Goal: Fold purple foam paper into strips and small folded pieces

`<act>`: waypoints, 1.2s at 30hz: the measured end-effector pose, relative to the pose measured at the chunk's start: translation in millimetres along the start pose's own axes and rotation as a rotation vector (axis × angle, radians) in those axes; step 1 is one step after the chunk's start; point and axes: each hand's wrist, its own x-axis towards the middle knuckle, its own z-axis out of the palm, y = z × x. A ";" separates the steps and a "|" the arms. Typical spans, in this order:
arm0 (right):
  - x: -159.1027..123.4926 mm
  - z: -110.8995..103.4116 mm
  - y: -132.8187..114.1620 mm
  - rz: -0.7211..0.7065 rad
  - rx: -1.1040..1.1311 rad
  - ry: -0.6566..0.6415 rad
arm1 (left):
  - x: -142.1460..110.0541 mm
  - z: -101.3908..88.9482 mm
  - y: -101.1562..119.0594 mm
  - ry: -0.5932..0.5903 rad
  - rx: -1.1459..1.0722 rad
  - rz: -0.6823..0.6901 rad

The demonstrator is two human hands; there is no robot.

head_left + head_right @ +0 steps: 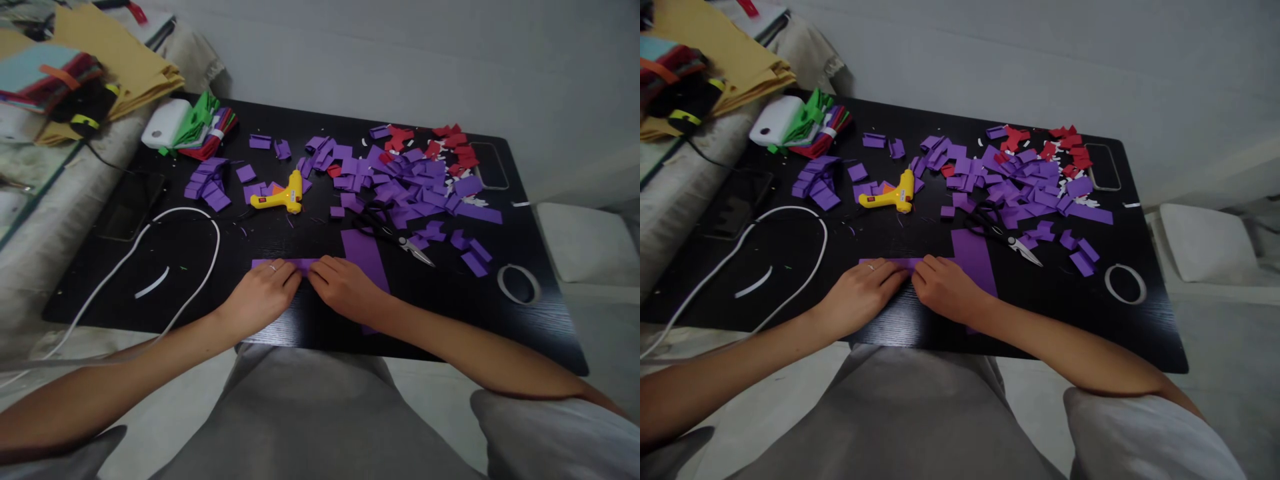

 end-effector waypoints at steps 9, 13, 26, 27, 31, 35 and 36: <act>-1.6 3.4 -2.1 0.023 0.033 -0.002 | -4.4 -0.1 3.6 -0.009 0.006 -0.015; -1.2 3.2 -4.8 0.048 0.017 0.001 | -8.0 1.3 11.3 -0.023 0.043 -0.001; -10.6 6.0 -14.1 0.101 -0.008 0.047 | -16.5 5.6 28.6 -0.075 0.037 -0.051; -12.7 6.9 -15.5 0.107 -0.005 0.064 | -16.4 6.0 28.8 -0.069 0.027 -0.061; -21.0 10.6 -18.5 0.129 0.032 0.124 | -15.0 6.6 29.8 -0.060 -0.004 -0.099; -29.5 13.8 -14.3 0.118 0.084 0.148 | -13.4 5.9 31.0 -0.066 -0.008 -0.119; -31.6 14.6 -12.4 0.128 0.109 0.153 | -13.3 6.0 31.2 -0.069 -0.011 -0.127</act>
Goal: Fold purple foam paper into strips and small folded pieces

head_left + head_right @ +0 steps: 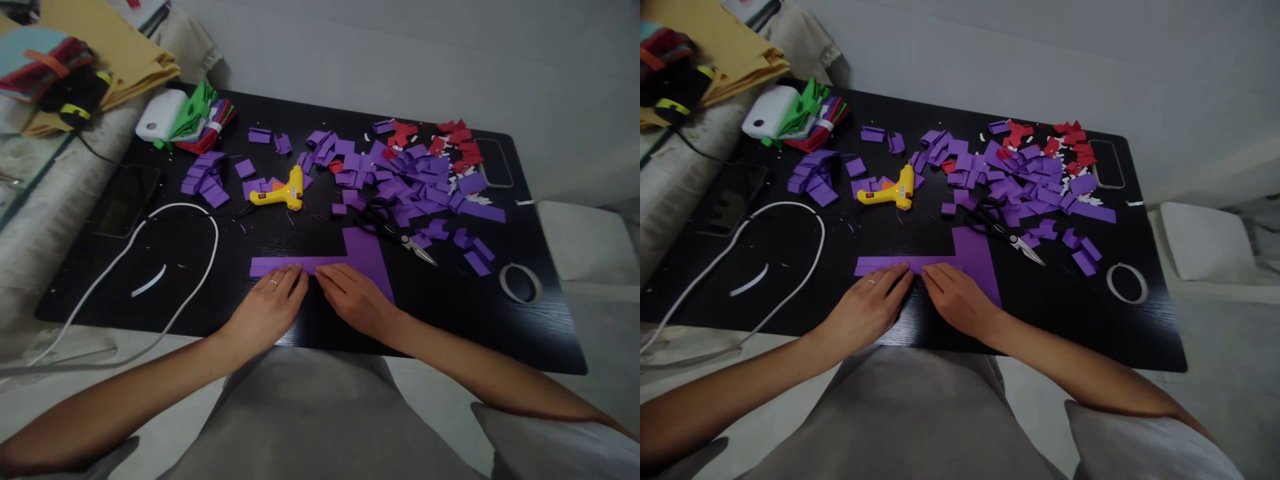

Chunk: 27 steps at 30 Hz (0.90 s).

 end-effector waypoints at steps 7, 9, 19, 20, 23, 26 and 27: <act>-8.1 -0.6 9.1 0.023 0.047 0.011 | -1.7 3.0 0.5 -0.033 -0.032 -0.034; -8.2 -0.9 8.9 0.016 0.028 0.021 | -1.9 2.9 0.5 -0.040 -0.024 -0.022; -9.7 -0.3 3.3 0.079 0.069 0.029 | 2.2 -2.9 6.1 -0.110 0.003 -0.044; -10.7 -1.2 3.3 0.096 0.080 0.034 | 3.0 -3.2 6.8 -0.110 0.016 -0.044; -15.9 -5.4 5.6 0.139 0.068 0.061 | 5.0 -3.6 8.4 -0.094 0.046 -0.032; -22.8 -10.1 9.1 0.152 0.018 0.100 | 6.4 -4.2 8.9 -0.079 0.062 -0.016; -24.8 -11.1 9.8 0.156 0.004 0.107 | 6.7 -4.4 9.0 -0.076 0.064 -0.014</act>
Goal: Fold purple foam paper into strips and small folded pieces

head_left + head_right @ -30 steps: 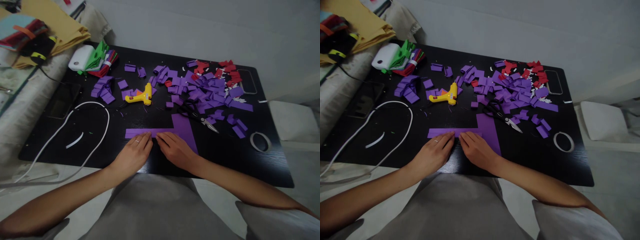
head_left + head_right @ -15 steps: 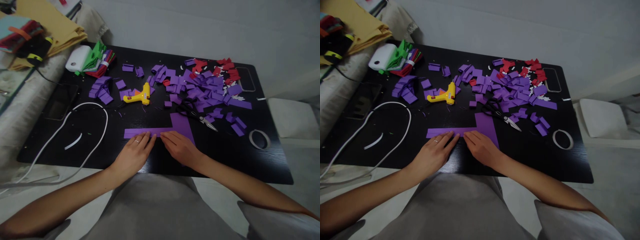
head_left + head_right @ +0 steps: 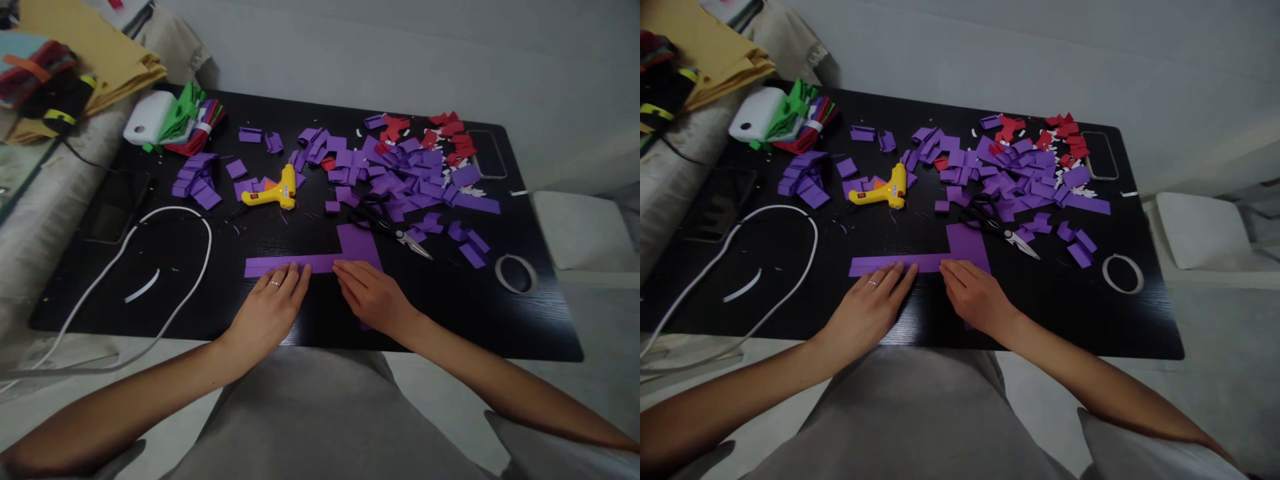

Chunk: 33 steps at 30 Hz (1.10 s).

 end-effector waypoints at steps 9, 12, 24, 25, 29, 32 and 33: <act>-1.0 -2.1 -1.9 0.005 -0.067 0.004 | 0.4 1.3 1.7 0.002 0.008 -0.022; 1.3 -2.1 -4.1 0.018 -0.096 -0.012 | 0.5 1.2 2.3 0.012 0.002 -0.032; 1.2 -0.1 -20.7 0.095 -0.192 -0.138 | 2.2 0.5 3.9 0.001 0.019 -0.058; 1.2 -0.4 -21.2 0.097 -0.189 -0.148 | 2.1 0.6 4.0 0.002 0.017 -0.059; 2.5 0.0 -24.9 0.111 -0.191 -0.170 | 2.3 0.6 5.1 -0.010 0.021 -0.060; 4.9 2.0 -30.4 0.141 -0.192 -0.202 | 2.7 0.8 6.4 -0.021 0.036 -0.065; 5.9 2.8 -32.4 0.153 -0.195 -0.212 | 2.8 0.9 6.8 -0.024 0.037 -0.068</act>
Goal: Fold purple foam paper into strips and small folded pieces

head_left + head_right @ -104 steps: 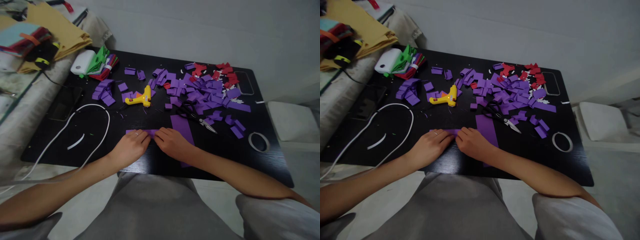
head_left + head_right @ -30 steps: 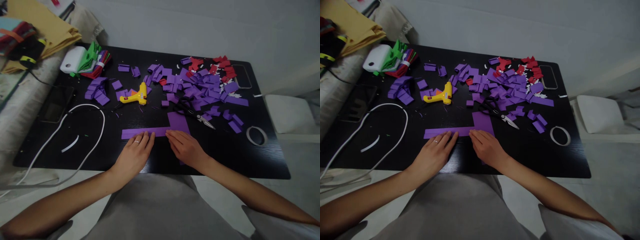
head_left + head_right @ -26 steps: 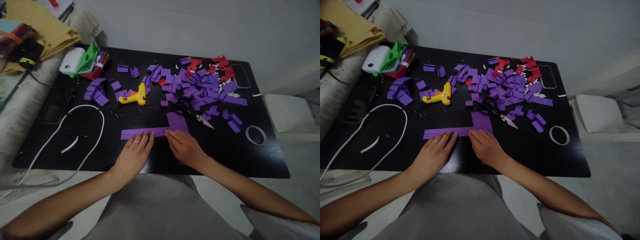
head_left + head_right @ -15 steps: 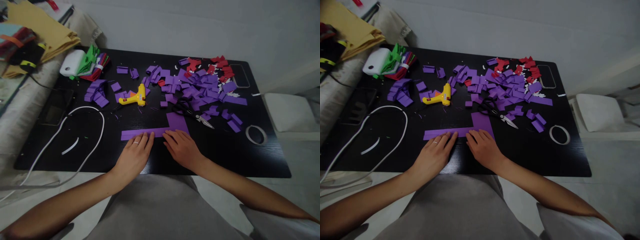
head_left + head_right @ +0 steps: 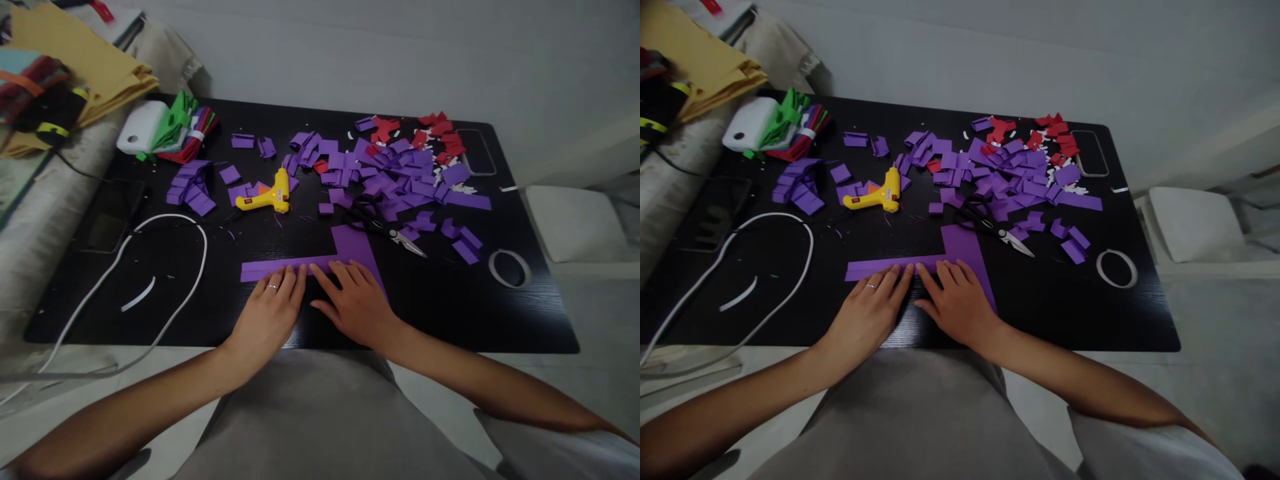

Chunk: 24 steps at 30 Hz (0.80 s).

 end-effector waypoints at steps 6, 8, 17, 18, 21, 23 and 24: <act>1.8 2.0 -5.5 0.034 -0.002 0.000 | 0.1 1.4 1.9 -0.029 -0.020 -0.031; 0.3 3.2 -3.7 0.034 0.014 0.017 | 0.6 1.9 2.6 -0.039 -0.034 -0.041; -5.2 6.4 1.0 0.023 0.030 0.069 | 2.8 1.1 4.5 -0.001 -0.014 -0.038; -5.1 6.7 0.9 0.024 0.031 0.067 | 2.2 1.1 3.8 0.011 -0.002 -0.033; -4.8 6.7 1.2 0.026 0.032 0.054 | -0.3 1.4 0.6 0.032 0.007 -0.017; -4.5 6.0 1.3 0.027 0.033 0.049 | -1.8 1.3 -1.6 0.037 0.004 -0.007; -4.4 5.5 1.3 0.027 0.035 0.046 | -2.4 1.3 -2.5 0.040 0.001 -0.005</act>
